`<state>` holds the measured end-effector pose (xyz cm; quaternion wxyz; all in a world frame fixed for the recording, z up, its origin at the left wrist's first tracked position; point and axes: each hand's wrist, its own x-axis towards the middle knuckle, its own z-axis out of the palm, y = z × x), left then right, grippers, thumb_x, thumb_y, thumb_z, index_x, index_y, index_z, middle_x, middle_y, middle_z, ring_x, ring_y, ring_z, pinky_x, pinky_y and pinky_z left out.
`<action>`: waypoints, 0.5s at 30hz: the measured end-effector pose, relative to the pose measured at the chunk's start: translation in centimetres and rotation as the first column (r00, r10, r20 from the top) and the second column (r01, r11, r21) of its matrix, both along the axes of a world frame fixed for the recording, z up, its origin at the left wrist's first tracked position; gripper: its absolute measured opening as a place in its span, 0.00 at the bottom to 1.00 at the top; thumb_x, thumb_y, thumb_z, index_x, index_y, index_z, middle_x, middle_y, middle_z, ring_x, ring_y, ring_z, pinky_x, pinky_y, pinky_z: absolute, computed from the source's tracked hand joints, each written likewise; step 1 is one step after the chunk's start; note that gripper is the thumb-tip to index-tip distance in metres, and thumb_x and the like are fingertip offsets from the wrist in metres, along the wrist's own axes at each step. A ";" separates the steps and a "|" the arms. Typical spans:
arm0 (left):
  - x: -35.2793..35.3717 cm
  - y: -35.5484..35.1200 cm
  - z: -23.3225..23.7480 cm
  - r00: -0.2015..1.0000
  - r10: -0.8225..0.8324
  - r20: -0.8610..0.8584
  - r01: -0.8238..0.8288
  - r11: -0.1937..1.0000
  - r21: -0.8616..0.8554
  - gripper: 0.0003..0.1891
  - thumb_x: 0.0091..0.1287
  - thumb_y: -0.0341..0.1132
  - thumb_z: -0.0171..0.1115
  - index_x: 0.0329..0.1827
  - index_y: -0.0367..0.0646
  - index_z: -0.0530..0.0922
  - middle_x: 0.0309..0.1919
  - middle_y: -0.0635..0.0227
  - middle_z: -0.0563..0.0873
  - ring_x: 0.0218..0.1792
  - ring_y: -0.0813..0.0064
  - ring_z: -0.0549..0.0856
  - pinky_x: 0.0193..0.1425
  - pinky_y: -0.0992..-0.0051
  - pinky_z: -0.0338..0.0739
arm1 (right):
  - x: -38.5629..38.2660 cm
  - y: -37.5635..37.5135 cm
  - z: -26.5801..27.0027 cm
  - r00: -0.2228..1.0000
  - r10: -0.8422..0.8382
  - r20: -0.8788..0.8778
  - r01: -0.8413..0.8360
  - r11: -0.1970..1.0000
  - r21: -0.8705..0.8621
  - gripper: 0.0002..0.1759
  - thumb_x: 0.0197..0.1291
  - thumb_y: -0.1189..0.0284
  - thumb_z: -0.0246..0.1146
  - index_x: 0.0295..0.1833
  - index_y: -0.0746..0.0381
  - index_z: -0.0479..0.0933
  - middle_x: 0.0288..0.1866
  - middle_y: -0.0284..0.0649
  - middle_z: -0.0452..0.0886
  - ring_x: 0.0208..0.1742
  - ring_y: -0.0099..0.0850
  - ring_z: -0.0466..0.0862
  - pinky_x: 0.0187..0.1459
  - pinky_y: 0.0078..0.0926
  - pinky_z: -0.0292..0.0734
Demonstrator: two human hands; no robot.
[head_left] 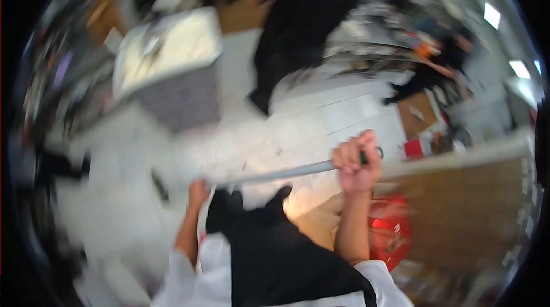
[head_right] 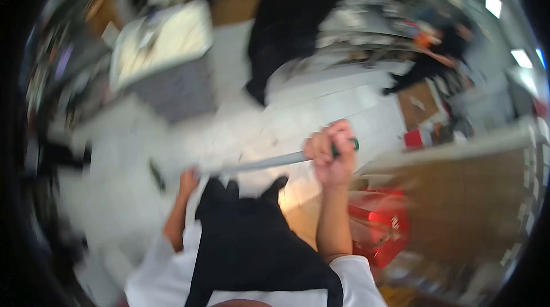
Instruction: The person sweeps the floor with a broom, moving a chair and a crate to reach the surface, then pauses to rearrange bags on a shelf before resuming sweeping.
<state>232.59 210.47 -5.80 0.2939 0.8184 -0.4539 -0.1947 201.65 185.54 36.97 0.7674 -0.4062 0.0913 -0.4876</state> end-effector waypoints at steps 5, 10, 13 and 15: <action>-3.8 -0.7 -3.6 0.993 0.084 -0.083 -0.077 0.994 0.079 0.10 0.50 0.35 0.72 0.35 0.46 0.85 0.36 0.56 0.87 0.45 0.49 0.86 0.51 0.55 0.81 | 3.8 5.6 -6.2 0.853 0.175 -0.492 -0.247 0.965 -0.084 0.14 0.73 0.68 0.57 0.34 0.65 0.72 0.18 0.32 0.66 0.22 0.26 0.68 0.34 0.36 0.71; -11.7 -11.4 -1.2 0.826 -0.477 -0.299 0.525 0.845 0.103 0.09 0.56 0.40 0.66 0.37 0.51 0.87 0.42 0.59 0.89 0.45 0.50 0.88 0.52 0.54 0.83 | -2.3 4.7 0.9 0.851 0.010 -0.526 -0.219 0.915 -0.338 0.16 0.68 0.69 0.60 0.27 0.65 0.71 0.19 0.37 0.73 0.19 0.28 0.72 0.29 0.35 0.74; -15.3 -15.6 4.8 0.819 -0.502 -0.279 0.540 0.838 0.075 0.10 0.59 0.43 0.63 0.35 0.51 0.88 0.35 0.59 0.90 0.45 0.50 0.88 0.51 0.55 0.83 | -3.2 4.4 4.5 0.890 -0.051 -0.454 -0.240 0.793 -0.560 0.17 0.67 0.68 0.61 0.24 0.61 0.71 0.15 0.31 0.72 0.13 0.23 0.71 0.18 0.26 0.71; -14.8 -16.3 8.6 0.744 -0.563 -0.359 0.606 0.795 0.009 0.09 0.60 0.42 0.64 0.38 0.51 0.88 0.37 0.59 0.90 0.45 0.51 0.88 0.51 0.57 0.82 | -5.4 4.0 6.7 0.955 -0.021 -0.297 -0.158 0.811 -0.563 0.19 0.68 0.64 0.59 0.24 0.59 0.70 0.16 0.30 0.70 0.13 0.22 0.68 0.16 0.22 0.66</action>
